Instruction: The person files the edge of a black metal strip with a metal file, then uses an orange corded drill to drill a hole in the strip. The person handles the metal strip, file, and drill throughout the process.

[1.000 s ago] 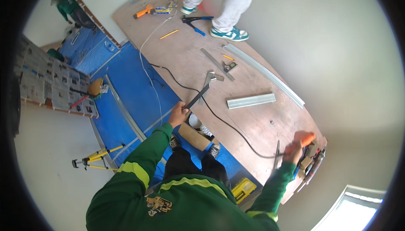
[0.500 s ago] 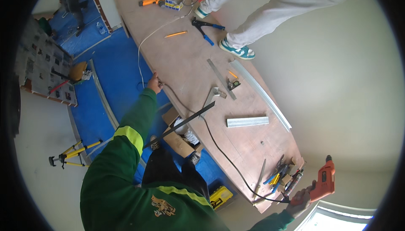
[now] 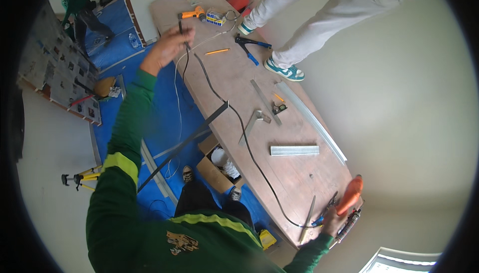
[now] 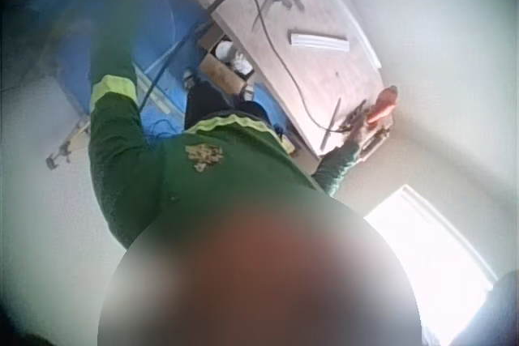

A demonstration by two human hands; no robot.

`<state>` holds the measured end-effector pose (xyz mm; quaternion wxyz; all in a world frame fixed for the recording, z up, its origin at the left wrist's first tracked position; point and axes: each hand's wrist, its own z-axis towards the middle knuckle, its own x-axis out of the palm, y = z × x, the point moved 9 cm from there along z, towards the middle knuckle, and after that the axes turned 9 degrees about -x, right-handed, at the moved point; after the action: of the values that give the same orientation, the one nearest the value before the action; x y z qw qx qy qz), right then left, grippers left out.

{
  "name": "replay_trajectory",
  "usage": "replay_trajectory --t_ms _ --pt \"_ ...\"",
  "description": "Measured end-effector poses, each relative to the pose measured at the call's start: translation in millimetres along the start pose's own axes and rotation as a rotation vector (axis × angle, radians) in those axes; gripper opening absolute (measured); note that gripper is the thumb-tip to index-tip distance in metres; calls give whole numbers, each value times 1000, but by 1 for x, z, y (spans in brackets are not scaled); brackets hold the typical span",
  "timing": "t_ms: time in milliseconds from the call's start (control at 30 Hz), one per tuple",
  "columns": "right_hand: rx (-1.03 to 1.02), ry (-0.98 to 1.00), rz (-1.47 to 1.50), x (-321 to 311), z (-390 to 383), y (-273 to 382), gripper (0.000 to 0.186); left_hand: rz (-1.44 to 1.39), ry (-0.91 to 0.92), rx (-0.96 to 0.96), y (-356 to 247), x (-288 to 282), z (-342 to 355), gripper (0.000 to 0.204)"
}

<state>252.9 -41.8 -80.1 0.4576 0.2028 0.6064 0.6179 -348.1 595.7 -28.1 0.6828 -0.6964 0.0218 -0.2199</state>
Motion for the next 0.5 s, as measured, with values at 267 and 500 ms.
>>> replay_trajectory --t_ms 267,500 --pt "101 131 309 40 31 -65 49 582 10 123 -169 142 17 49" --pt "-28 144 307 8 59 -39 50 916 56 666 -340 287 -20 50"
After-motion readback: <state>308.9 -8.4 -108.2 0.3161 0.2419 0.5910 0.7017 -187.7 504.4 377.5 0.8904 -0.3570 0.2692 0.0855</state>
